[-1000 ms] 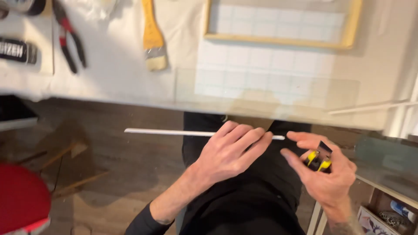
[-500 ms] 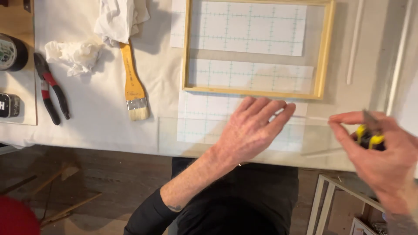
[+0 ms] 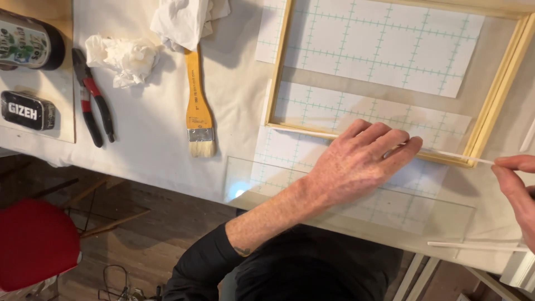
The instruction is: The person takes thin white spacer strips from a bundle on the worktable, measures one against a wooden picture frame, cuts it to length with a utility knife, trims and fits the cut ends, and presses the finished strip into the rebate of the frame alongside the glass.
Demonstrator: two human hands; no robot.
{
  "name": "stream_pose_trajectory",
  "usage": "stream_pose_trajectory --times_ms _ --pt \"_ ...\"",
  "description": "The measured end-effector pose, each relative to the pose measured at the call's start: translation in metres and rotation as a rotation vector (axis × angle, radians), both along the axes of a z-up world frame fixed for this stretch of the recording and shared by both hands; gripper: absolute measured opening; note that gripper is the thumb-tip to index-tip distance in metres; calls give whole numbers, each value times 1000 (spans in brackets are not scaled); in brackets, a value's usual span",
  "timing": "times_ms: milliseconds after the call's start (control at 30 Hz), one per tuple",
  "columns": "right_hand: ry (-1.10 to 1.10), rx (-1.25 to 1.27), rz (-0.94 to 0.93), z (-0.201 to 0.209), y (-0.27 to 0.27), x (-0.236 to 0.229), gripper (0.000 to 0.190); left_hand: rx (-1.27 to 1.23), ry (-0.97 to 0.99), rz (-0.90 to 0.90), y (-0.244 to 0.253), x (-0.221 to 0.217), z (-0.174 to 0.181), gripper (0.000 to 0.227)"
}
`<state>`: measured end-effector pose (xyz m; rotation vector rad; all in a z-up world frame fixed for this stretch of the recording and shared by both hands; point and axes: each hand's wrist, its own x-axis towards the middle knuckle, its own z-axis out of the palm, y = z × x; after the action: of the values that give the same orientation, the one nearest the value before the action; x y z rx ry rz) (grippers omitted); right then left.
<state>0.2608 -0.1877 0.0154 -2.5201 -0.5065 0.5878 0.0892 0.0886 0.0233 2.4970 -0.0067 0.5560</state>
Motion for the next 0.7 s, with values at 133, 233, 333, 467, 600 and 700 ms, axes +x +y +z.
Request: stream_pose_trajectory --times_ms 133,233,333,467,600,700 --pt "31 -39 4 8 3 -5 18 -11 35 -17 1 1 0 38" --pt "25 47 35 4 9 -1 17 -4 54 -15 5 2 -3 38" --pt "27 90 85 4 15 -3 15 -30 64 -9 4 -1 -2 38" --pt "7 39 73 10 19 -10 13 -22 56 -18 8 -1 3 39" --pt "-54 5 7 48 53 -22 14 -67 45 -98 15 0 9 37" --pt "-171 -30 79 50 53 -14 20 -28 50 -143 15 6 8 36"
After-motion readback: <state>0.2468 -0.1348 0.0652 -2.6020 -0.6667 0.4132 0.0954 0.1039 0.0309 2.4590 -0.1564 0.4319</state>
